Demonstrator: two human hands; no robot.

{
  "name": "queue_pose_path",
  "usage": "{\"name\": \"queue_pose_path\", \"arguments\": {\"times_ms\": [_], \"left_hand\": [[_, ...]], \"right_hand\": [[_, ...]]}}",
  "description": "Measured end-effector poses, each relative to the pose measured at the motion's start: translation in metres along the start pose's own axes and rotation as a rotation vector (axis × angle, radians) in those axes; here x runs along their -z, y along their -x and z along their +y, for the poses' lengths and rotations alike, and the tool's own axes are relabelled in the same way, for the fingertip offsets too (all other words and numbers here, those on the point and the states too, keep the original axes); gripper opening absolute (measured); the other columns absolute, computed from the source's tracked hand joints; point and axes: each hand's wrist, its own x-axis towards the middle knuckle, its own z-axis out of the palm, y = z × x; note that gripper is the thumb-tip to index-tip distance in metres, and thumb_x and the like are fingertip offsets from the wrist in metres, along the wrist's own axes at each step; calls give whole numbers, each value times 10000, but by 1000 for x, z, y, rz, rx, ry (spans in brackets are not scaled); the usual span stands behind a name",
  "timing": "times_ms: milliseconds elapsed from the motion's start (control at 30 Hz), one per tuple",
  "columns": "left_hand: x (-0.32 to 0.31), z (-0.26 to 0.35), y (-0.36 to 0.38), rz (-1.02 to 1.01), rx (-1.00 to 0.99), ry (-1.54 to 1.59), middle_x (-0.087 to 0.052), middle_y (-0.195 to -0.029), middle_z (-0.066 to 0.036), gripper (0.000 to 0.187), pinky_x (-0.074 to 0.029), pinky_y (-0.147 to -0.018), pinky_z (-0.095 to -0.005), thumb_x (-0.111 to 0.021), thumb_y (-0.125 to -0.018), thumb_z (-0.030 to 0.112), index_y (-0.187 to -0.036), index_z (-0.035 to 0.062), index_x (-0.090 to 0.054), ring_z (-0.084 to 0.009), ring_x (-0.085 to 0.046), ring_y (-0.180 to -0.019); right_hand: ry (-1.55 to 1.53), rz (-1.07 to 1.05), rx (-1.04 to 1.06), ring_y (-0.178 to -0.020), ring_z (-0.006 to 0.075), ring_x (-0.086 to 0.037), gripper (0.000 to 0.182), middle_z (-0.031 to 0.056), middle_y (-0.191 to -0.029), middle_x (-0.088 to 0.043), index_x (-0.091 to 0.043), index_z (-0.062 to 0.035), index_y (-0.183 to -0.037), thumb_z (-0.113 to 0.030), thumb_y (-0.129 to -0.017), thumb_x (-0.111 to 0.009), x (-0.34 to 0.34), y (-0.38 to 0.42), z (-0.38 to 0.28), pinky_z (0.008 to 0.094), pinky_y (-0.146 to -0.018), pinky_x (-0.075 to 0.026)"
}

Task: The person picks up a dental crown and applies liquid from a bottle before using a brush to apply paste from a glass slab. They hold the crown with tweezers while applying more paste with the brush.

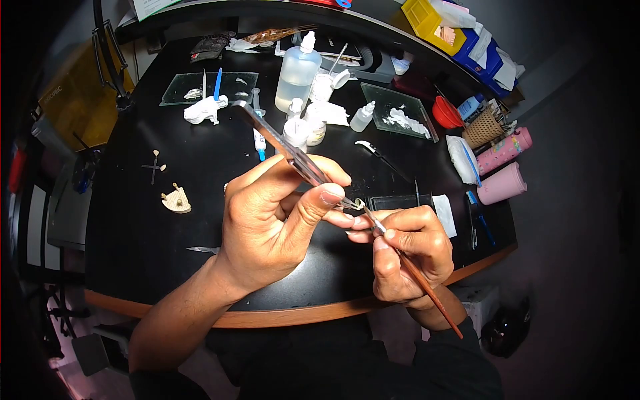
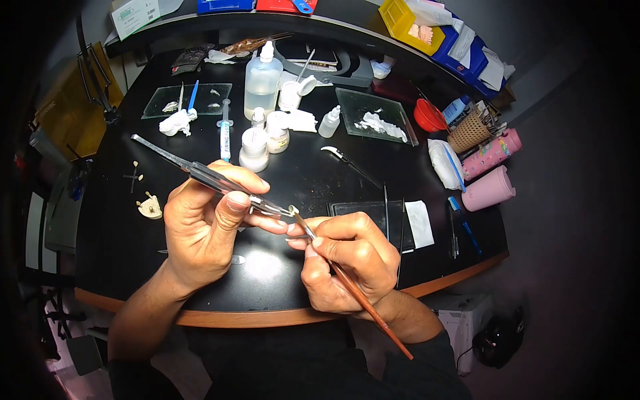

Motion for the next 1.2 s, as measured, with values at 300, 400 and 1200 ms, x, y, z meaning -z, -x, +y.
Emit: {"name": "queue_pose_path", "arguments": {"times_ms": [300, 400, 1200], "left_hand": [[-1, 0, 0, 14, 2, -9, -590, -1059, -167, 248, -650, -746, -324, -496, -1023, 120, -1073, -119, -536, -252, -720, -853], [-1, -2, 0, 18, -1, -3, -591, -1057, -168, 249, -650, -744, -318, -494, -1023, 121, -1071, -119, -536, -250, -721, -850], [-3, 1, -1, 20, -7, -16, -589, -1044, -180, 258, -654, -720, -305, -485, -1027, 126, -1050, -126, -538, -241, -721, -830]], "right_hand": [[-13, 6, -2, -795, 293, -717, 111, 174, -851, -547, -514, 66, -870, 152, -818, -561, 0, -1, 0, 339, -689, -641], [-22, 10, -6, -794, 292, -716, 108, 173, -851, -547, -515, 65, -866, 150, -818, -560, -1, 0, 0, 341, -691, -640], [-31, 22, -6, -788, 299, -712, 103, 175, -847, -532, -506, 61, -872, 135, -825, -560, -1, 2, 0, 360, -683, -644]]}}
